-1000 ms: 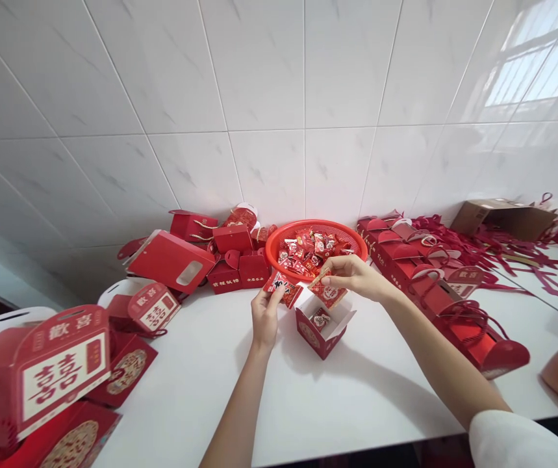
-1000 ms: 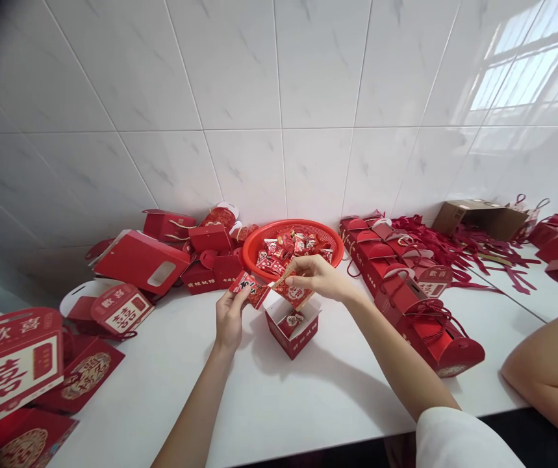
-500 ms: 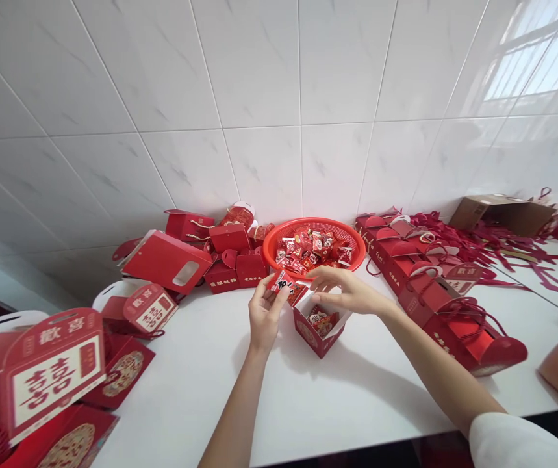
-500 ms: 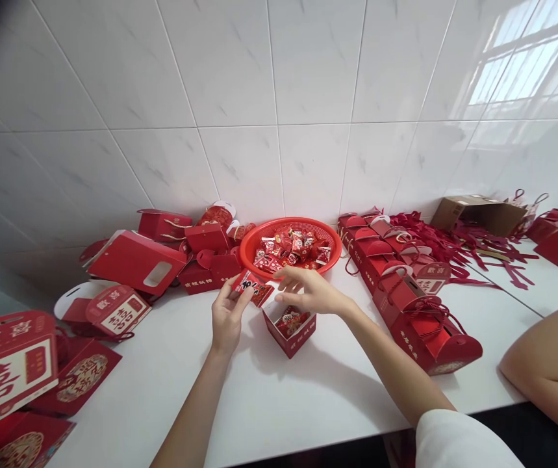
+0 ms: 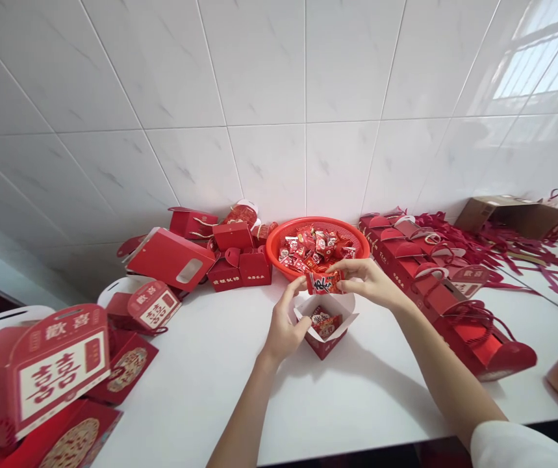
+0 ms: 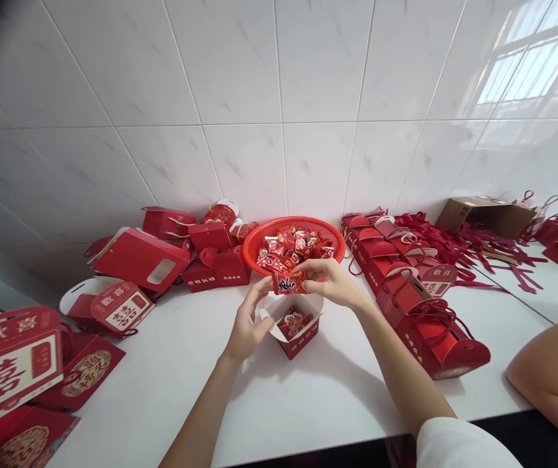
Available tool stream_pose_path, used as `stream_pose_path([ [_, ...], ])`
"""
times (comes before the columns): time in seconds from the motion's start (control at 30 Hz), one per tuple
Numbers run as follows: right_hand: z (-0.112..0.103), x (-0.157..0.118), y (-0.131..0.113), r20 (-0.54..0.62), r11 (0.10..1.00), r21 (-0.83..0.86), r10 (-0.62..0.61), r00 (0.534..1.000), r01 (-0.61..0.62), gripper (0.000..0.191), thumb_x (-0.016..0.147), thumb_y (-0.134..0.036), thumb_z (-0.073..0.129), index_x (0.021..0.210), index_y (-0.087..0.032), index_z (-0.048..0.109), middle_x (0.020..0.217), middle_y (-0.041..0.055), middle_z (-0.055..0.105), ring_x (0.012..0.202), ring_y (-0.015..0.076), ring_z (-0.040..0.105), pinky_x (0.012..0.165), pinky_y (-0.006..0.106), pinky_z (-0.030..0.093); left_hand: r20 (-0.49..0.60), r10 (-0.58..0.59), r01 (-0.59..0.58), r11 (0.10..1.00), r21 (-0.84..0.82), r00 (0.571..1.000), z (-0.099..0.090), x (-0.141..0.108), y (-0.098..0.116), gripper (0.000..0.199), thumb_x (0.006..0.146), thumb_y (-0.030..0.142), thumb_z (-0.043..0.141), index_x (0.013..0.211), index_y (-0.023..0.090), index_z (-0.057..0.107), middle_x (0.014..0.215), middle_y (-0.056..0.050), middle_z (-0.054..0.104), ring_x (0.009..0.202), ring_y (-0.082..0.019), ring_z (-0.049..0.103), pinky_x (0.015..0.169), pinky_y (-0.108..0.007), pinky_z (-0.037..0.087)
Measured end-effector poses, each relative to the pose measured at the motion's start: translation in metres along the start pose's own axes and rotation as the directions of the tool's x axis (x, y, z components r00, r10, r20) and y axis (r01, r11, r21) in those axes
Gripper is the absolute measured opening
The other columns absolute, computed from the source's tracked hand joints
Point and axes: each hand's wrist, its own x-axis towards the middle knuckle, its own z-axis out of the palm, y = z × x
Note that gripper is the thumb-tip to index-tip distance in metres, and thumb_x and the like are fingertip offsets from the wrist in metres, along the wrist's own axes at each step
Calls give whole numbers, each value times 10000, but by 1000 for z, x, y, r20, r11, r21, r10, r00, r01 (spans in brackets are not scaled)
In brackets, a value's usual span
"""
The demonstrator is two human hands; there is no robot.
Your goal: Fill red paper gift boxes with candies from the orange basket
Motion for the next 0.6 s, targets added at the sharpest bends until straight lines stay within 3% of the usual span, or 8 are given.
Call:
stream_pose_path([
  [0.17, -5, -5, 4, 216, 986, -168, 25, 976, 12, 278, 758, -221, 615, 986, -163, 762, 766, 20, 714, 675, 160, 615, 648, 272, 498, 23, 16, -16, 1000, -12, 1000, -1, 0, -4, 723, 631, 55, 512, 1338, 209, 522, 1276, -91, 646, 1259, -262, 570, 1065, -408, 454],
  [0.23, 0, -5, 4, 237, 971, -235, 14, 971, 44, 292, 782, -231, 606, 1027, -167, 753, 807, 29, 728, 693, 164, 620, 664, 275, 501, 19, 27, -28, 999, 31, 999, -1, 0, -4, 706, 638, 54, 517, 1328, 204, 532, 1274, -94, 642, 1257, -261, 569, 1078, -410, 441],
  [0.37, 6, -6, 6, 160, 955, -283, -44, 986, 88, 268, 848, -308, 611, 1037, -166, 737, 877, 55, 743, 756, 182, 647, 707, 291, 509, 31, 48, -51, 994, 100, 998, -1, -1, -3, 685, 651, 54, 520, 1318, 212, 542, 1268, -88, 640, 1243, -265, 573, 1091, -431, 424],
  [0.6, -6, -18, 19, -39, 969, -230, -103, 994, 91, 279, 873, -428, 653, 990, -184, 721, 973, 76, 738, 855, 210, 669, 804, 350, 539, 9, 87, -87, 984, 153, 996, -1, 0, -3, 628, 655, 53, 509, 1260, 213, 570, 1248, -85, 639, 1221, -263, 583, 1064, -432, 454],
])
